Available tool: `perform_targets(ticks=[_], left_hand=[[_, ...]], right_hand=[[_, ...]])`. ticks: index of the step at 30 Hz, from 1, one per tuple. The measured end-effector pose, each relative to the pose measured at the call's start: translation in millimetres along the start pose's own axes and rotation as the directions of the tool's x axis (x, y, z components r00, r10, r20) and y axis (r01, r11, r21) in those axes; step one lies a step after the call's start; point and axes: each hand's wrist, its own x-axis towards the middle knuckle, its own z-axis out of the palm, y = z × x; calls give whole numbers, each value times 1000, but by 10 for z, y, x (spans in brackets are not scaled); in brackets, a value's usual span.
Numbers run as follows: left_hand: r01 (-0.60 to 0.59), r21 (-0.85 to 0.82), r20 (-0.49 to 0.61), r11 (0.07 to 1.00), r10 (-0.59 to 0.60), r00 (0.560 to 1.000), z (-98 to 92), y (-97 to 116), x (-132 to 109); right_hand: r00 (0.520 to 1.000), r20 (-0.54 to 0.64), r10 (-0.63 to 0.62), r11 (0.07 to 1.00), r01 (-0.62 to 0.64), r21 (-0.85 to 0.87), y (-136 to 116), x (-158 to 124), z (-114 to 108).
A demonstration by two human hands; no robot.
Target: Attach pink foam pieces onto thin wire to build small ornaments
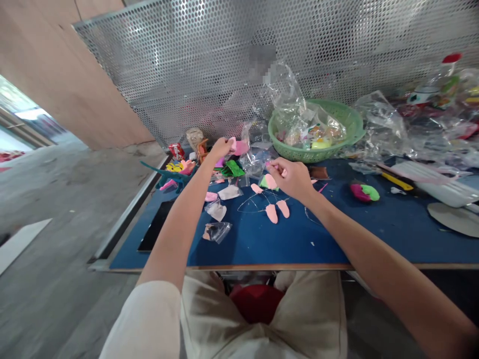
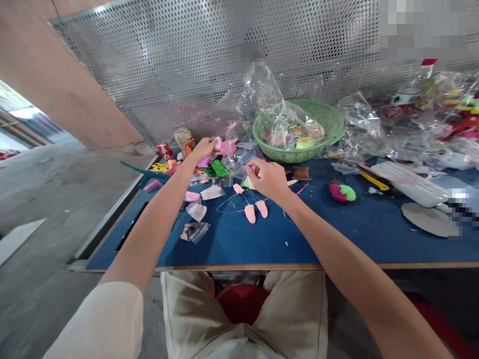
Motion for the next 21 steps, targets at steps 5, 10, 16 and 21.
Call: perform_targets(ticks=[5,10,16,21], left_hand=[[80,-423,64,903,-58,996,-98,158,-219],[102,-486,99,868,-61,993,-133,372,-602],[53,-285,-34,957,-66,997,-261,541,-1192],[78,-374,-101,924,-125,987,-263,636,-1517]], right_hand=[[992,122,11,999,-16,38,55,39,11],[956,293,-16,998,-4,66,134,126,-5],[880,465,-101,994,109,10,268,459,71],[877,458,-146,974,48,220,367,945,377]])
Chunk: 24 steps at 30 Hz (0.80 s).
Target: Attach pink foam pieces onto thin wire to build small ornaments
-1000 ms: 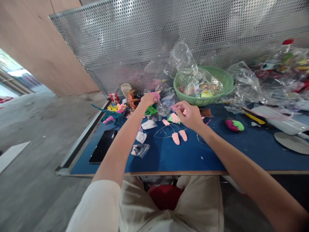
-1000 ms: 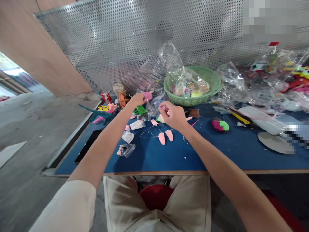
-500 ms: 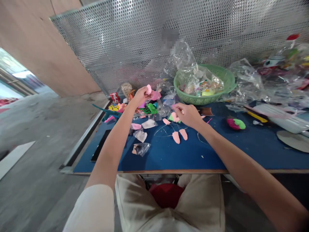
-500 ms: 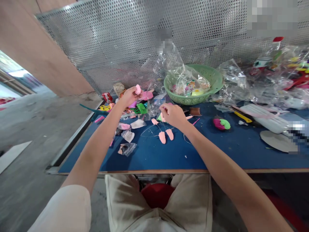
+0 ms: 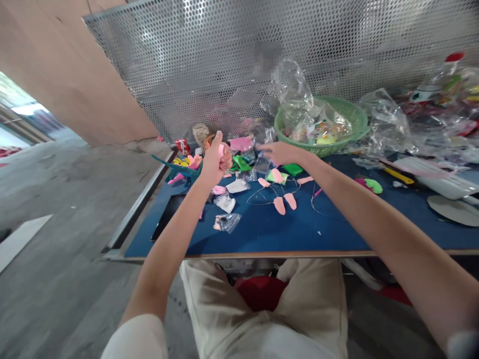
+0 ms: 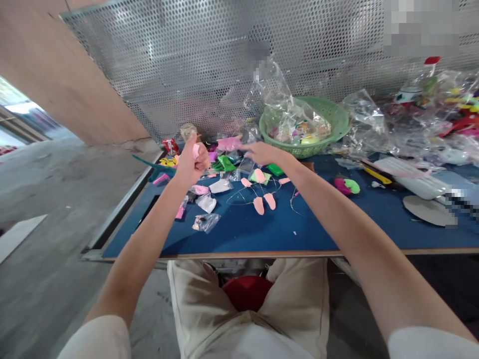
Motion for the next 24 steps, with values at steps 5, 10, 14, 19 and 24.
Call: perform_targets(ticks=[5,10,14,19,24], left_hand=[[76,-462,120,884,-22,992,195,-102,-125],[214,-652,214,728,-94,972,302,-267,-144],[281,-709,270,647,-119,956,303,-284,-175],[327,-718,288,614,-166,943,255,-279,-259],[287,-719,274,632,-121,954,244,-356,-312]], right_hand=[[875,-434,215,952,-90,291,-79,227,79],[980,-131,150,736,-22,677,-397,-174,-27],[979,-75,190,426,-14,905,-556,-485,-80],[964,-69,258,371,-33,928,-573,-658,-74],[962,-110,249,442,-12,897,-616,-762,-39]])
